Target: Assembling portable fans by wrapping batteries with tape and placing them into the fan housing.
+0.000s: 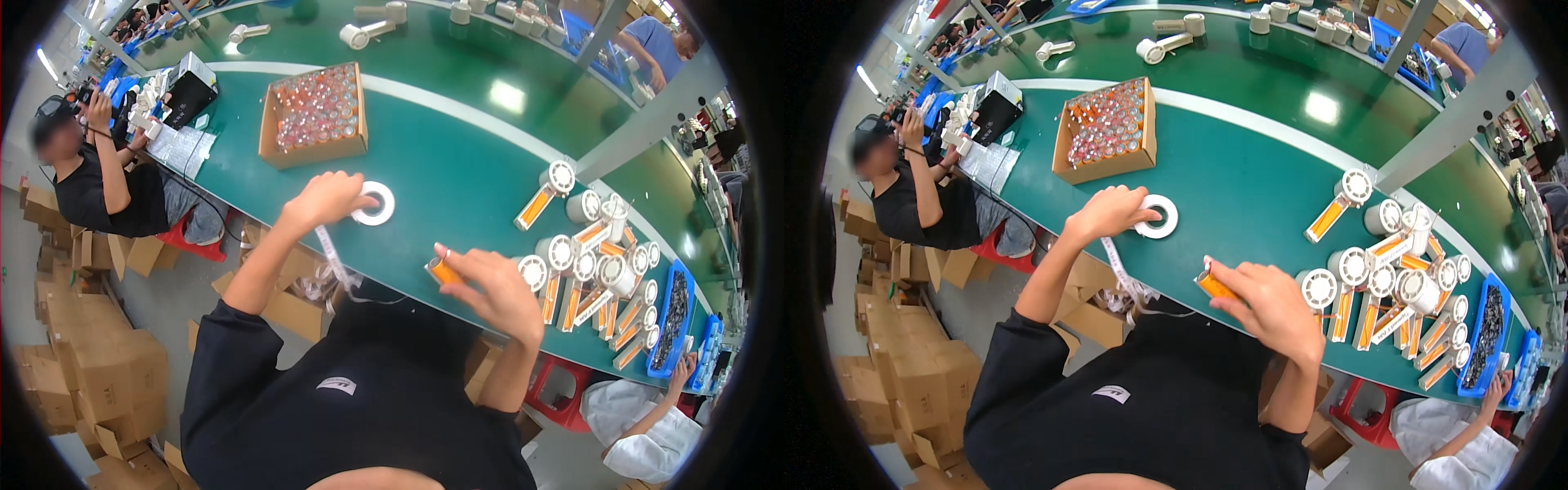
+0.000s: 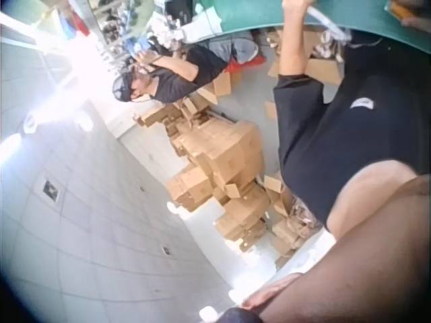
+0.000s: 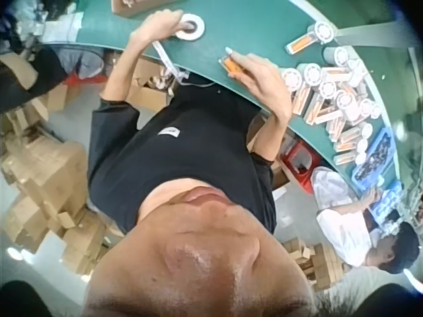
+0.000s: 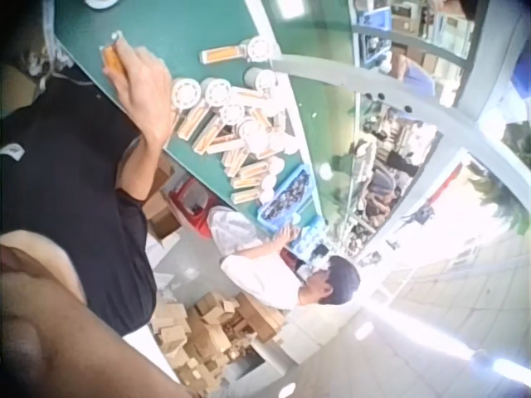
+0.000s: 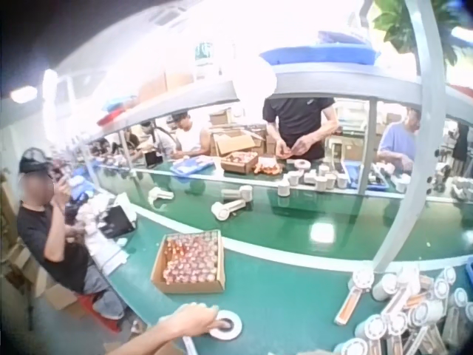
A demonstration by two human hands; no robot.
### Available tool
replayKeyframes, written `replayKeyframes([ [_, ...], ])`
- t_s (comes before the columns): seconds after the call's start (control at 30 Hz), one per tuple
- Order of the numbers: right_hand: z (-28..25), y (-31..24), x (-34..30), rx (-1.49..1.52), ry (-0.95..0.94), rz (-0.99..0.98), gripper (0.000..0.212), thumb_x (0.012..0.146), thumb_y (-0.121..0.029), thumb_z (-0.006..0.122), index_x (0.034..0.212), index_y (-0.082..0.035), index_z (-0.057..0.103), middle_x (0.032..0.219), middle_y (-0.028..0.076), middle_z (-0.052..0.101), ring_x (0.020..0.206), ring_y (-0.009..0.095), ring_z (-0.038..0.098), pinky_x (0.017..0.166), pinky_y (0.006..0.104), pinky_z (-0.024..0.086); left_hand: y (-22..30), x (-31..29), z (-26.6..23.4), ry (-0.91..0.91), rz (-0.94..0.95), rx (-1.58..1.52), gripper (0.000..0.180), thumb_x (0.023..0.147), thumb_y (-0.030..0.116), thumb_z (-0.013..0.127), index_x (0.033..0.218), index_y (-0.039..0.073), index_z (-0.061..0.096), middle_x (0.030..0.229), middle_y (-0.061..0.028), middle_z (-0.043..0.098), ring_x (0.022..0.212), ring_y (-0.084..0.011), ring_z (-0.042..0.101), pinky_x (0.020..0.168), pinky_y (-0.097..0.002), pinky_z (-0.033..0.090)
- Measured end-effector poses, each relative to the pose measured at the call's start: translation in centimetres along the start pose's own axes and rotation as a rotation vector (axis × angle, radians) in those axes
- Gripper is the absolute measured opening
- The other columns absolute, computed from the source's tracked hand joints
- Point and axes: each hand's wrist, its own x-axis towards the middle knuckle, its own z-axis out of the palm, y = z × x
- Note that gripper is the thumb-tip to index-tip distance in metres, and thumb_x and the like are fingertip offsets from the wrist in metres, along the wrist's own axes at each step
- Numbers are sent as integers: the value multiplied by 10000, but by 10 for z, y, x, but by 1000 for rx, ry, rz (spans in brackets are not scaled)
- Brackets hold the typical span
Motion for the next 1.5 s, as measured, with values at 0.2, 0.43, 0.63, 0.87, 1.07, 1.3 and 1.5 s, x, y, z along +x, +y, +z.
replayKeyframes([
  [0.2,20,17,-6,217,101,107,581,724,-112,769,1265,-69,562,733,83,560,642,219,540,626,309,444,13,16,-13,512,169,417,295,832,344,648,951,77,607,780,-73,591,836,-237,556,696,-361,463],
  [0.43,62,25,-12,980,531,414,507,852,24,637,1324,47,454,873,47,602,855,133,623,743,247,483,-46,157,-76,696,161,46,340,793,199,688,1071,39,577,978,-168,583,927,-338,551,826,-415,459],
  [0.63,118,43,-6,816,721,536,458,860,-27,639,1286,60,492,808,15,588,708,65,528,650,221,453,-144,286,-87,501,-395,6,960,651,340,815,1392,26,293,1350,-234,395,1228,-450,408,994,-481,413],
  [0.87,108,34,3,498,676,478,510,826,-37,682,1291,55,490,876,85,642,722,125,582,707,250,486,-175,319,-91,338,-395,-56,863,582,272,841,1285,10,416,1222,-231,534,1138,-355,532,955,-391,441],
  [1.07,123,40,-6,625,770,468,485,850,-26,647,1297,57,478,904,76,642,761,117,590,722,256,490,-157,289,-119,406,-155,-245,716,638,396,775,1165,-19,525,1100,-214,611,1033,-320,593,895,-377,464],
  [1.3,106,27,-15,1003,981,404,550,936,-176,581,1367,62,337,1086,123,587,1004,187,593,865,309,478,-21,158,-119,-172,279,-713,494,857,427,647,1108,6,585,975,-62,636,862,-134,565,750,-297,461],
  [1.5,102,20,-24,1062,1103,237,595,935,-207,578,1354,105,293,1333,207,431,1167,272,530,922,365,483,50,77,-34,-154,434,-549,308,961,269,528,1110,13,614,971,-82,623,872,-142,567,776,-287,458],
])
